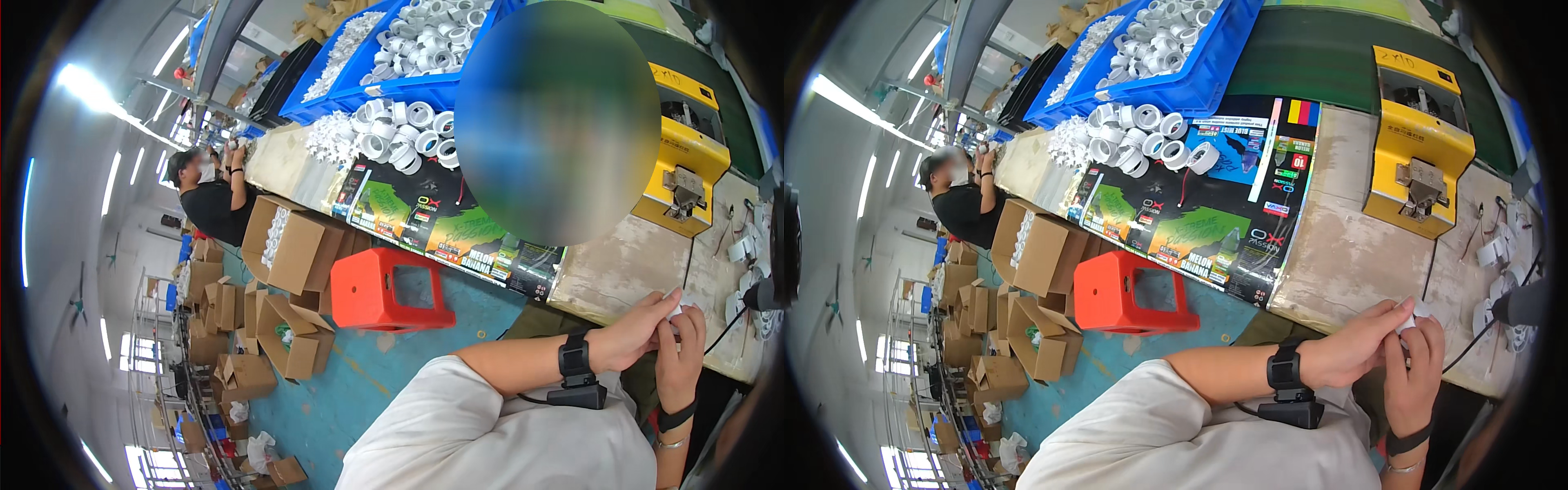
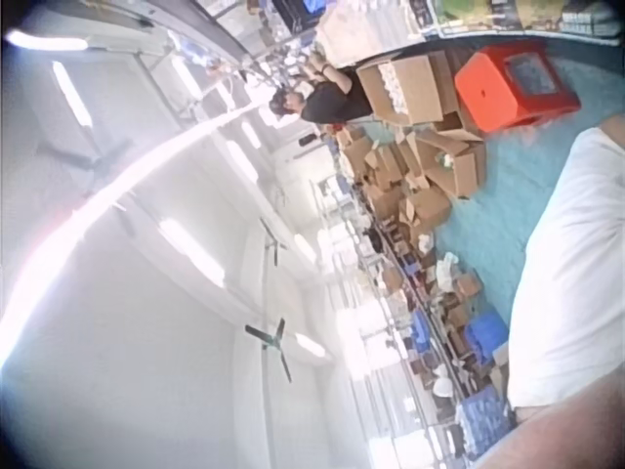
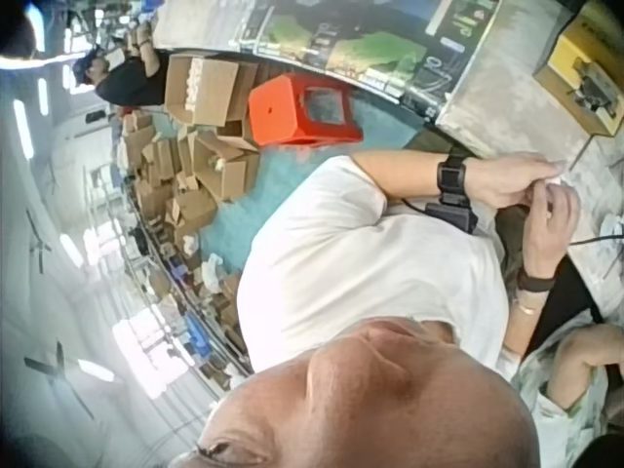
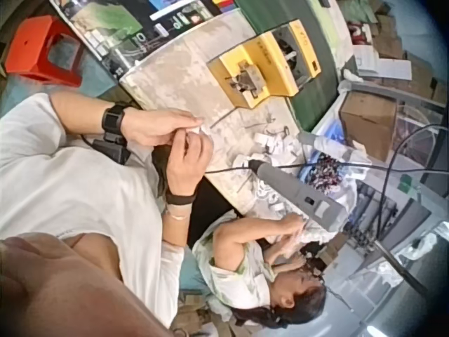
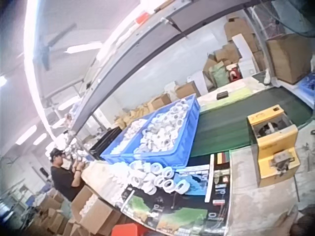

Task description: Manually assemble internal components into circular electronic housings using hand tools.

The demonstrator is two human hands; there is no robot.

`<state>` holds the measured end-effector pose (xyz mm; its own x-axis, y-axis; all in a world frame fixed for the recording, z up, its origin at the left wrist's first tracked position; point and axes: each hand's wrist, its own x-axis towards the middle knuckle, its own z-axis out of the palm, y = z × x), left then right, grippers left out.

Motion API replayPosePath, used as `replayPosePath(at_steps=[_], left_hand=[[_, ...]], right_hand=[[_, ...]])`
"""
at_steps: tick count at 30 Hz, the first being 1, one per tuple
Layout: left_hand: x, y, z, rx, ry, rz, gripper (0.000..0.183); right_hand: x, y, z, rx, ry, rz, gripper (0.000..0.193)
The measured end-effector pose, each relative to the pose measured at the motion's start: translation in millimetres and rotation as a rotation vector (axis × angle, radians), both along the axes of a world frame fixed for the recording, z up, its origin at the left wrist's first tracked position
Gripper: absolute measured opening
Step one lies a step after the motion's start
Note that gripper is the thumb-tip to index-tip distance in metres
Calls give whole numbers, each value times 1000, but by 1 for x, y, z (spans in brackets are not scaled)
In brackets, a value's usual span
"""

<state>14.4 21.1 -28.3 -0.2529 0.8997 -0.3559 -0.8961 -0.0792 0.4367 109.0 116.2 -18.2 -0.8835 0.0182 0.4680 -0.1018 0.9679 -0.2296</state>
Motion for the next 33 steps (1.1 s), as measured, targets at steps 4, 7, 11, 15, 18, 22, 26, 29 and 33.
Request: replayPosePath(at_steps=[4, 7, 11, 15, 18, 22, 26, 29, 33], left_hand=[[5, 2, -1, -31, 44, -38, 40], [7, 5, 1, -41, 49, -26, 38], [9, 10, -6, 91, -8, -65, 34], [15, 11, -19, 171, -60, 49, 22], [5, 1, -8, 67, 44, 19, 29], [-2, 2, 4, 21, 204, -7, 36], [-3, 5, 11, 29, 286, -45, 38], [0, 9, 12, 25, 242, -47, 37], [4, 8, 14, 45, 274, -9, 40]], right_hand=[[3, 3, -6, -18, 38, -32, 20], [10, 5, 3, 236, 138, 29, 17], [35, 0, 1, 243, 112, 52, 15], [35, 4, 1, 375, 208, -92, 20], [27, 2, -9, 349, 269, 135, 20], [21, 2, -14, 359, 364, -32, 23], [32, 1, -17, 278, 308, 24, 27], [35, 6, -15, 185, 221, 156, 26], [50, 16, 9, -81, 159, 188, 23]])
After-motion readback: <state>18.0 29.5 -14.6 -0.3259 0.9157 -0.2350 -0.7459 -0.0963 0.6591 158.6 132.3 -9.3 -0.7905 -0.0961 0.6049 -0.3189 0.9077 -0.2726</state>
